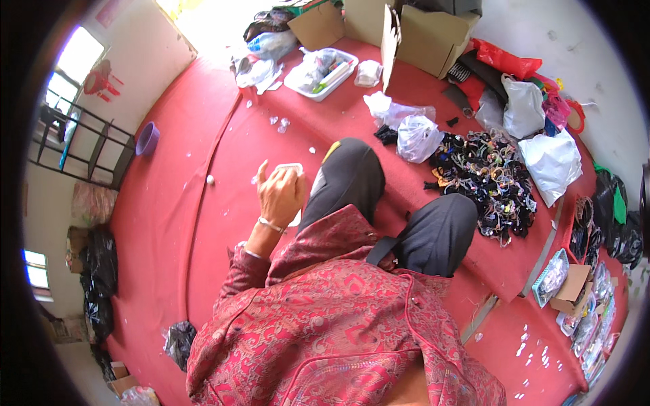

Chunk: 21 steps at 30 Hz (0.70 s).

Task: The person sits on the floor and sorts through a large pile of hair accessories, picking up individual items and placing them into a plastic bag. The person also briefly handles a hairbrush and a small green box before returning to the sorting task.

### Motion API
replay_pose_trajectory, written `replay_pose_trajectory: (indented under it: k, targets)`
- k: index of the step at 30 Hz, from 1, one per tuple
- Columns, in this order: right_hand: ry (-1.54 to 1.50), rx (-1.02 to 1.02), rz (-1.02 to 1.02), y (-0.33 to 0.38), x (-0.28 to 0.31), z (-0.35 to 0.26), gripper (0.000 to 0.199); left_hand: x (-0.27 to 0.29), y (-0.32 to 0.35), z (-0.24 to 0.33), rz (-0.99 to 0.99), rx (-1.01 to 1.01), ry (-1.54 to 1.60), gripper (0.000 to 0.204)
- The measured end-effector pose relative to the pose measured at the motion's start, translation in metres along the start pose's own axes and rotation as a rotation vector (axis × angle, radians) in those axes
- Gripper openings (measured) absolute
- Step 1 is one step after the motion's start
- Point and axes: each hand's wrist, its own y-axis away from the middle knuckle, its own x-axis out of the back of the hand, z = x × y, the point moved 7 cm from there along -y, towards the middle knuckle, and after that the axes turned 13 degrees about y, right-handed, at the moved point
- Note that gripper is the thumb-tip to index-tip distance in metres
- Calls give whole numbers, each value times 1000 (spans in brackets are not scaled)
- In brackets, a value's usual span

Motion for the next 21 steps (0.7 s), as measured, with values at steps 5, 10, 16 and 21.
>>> replay_pose_trajectory:
  k: [5, 10, 16, 21]
  targets:
    - [20, -30, -41, 18, -6, 29, 22, 8, 16, 17, -14, -2, -68, 16]
    - [44, -96, -50, 43, -5, 68, 22, 23, 20, 16, 75, 57, -118, 9]
    - [119, -184, -76, 75, 0, 111, 22, 21, 69, -69, -50, 476, -168, 11]
    - [197, -237, -119, 93, -6, 128, 22, -16, 167, -182, -256, 958, -211, 19]
